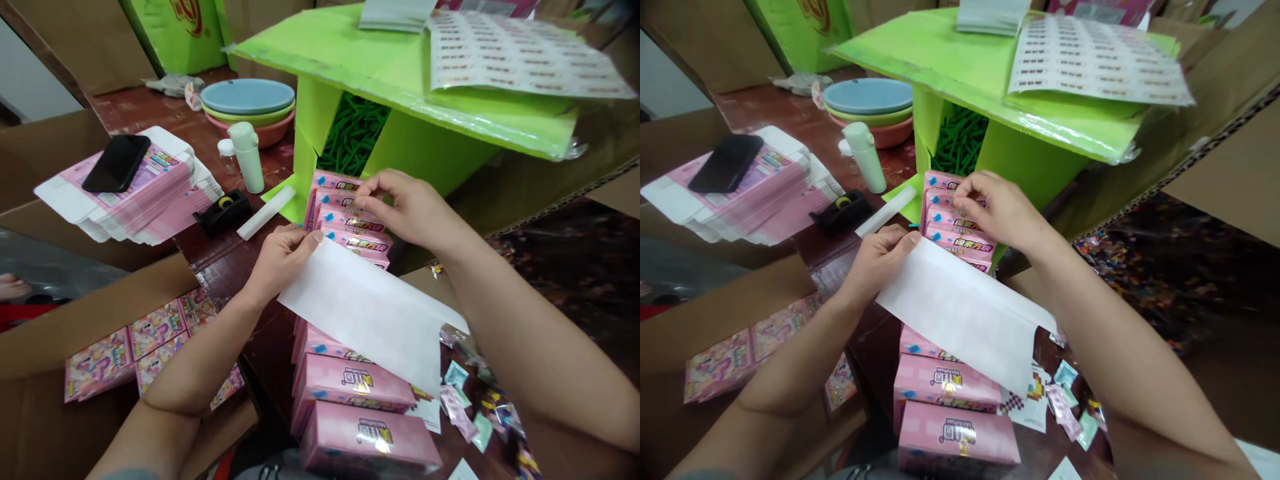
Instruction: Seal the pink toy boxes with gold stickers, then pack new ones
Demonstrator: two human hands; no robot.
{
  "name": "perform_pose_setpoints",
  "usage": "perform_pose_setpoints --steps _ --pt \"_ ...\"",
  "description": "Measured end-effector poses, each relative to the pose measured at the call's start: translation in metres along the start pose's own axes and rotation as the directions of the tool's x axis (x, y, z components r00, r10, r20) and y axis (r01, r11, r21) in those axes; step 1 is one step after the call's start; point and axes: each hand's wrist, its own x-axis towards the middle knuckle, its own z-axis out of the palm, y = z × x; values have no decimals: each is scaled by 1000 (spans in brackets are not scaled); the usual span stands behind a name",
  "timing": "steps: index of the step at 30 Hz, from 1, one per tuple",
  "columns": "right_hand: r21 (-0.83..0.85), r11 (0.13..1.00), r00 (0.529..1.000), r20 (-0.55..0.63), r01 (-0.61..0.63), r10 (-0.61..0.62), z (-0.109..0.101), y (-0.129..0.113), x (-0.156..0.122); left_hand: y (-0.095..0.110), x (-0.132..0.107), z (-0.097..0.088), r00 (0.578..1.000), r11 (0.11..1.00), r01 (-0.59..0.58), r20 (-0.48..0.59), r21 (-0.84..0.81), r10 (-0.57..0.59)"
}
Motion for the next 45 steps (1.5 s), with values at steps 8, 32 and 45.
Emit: perform_pose_setpoints --steps 8,32,45 --pt "-240 963 989 50 -127 142 18 61 46 -4 -2 -10 999 999 45 -20 -4 -45" --pt "345 931 919 393 -118 -29 23 -51 -2 2 -19 -19 992 993 -105 71 53 102" --pt "278 959 964 264 -55 -21 33 -50 -12 -5 -15 -13 997 995 -76 22 60 75"
